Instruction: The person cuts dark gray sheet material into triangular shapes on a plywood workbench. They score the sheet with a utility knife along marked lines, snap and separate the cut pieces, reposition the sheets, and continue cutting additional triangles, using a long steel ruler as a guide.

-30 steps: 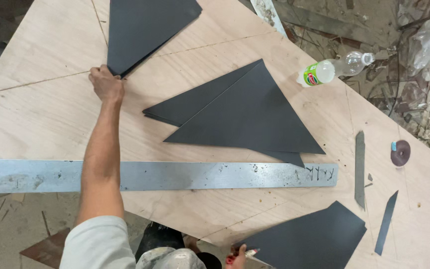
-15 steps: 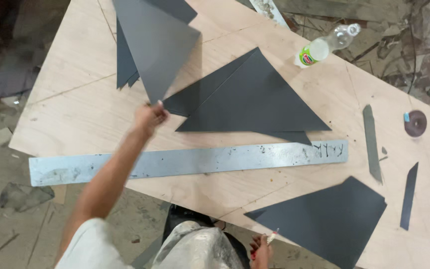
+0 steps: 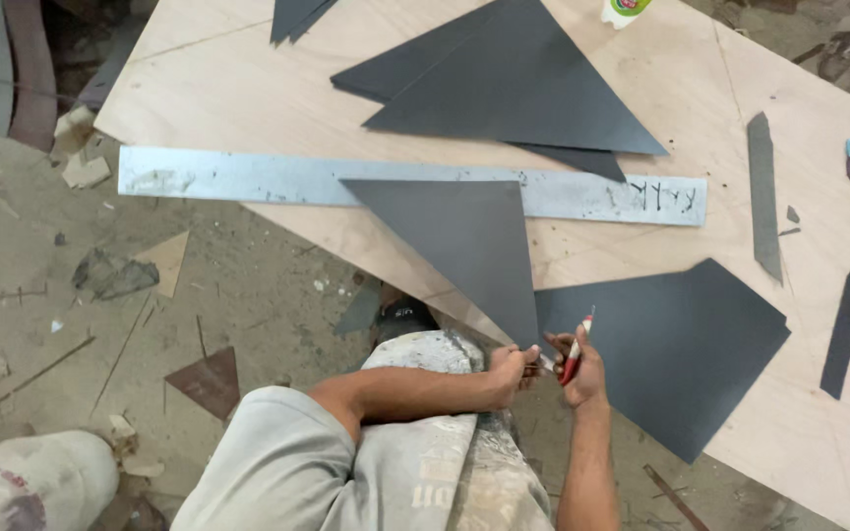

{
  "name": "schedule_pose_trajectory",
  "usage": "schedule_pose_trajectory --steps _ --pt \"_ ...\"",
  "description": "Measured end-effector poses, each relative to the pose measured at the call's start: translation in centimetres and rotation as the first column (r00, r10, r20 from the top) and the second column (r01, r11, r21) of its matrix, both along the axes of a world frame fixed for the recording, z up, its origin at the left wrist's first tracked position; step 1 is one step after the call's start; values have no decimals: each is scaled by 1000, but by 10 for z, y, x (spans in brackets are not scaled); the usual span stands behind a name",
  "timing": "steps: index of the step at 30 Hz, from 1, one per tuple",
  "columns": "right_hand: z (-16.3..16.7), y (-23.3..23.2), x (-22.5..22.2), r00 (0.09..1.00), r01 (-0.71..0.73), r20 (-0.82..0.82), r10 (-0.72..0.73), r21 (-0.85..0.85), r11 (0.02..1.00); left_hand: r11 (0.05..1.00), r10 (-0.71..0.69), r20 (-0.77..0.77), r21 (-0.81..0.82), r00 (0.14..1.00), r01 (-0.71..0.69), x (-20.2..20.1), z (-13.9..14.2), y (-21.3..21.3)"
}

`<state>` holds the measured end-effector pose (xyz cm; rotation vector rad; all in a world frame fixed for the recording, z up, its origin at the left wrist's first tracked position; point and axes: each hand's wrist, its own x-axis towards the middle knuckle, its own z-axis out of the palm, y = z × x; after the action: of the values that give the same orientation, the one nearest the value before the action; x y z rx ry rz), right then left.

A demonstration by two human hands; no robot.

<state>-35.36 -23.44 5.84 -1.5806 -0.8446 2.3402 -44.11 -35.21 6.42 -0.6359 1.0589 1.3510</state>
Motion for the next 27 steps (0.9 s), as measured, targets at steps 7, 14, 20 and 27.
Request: schedule_pose_trajectory --steps 7,14,20,27 --pt "23 -10 70 954 -299 58 294 124 946 966 -255 -83 -73 963 249 108 8 -12" --pt "3 19 167 859 -472 460 223 546 692 345 -605 -789 -381 -107 858 114 -6 -21" --pt "21 76 231 777 -518 619 116 523 677 726 -473 -796 -596 -378 344 44 -4 -41" --pt "24 102 230 657 -643 753 35 536 547 569 -664 -569 -805 -486 165 -13 -16 -26"
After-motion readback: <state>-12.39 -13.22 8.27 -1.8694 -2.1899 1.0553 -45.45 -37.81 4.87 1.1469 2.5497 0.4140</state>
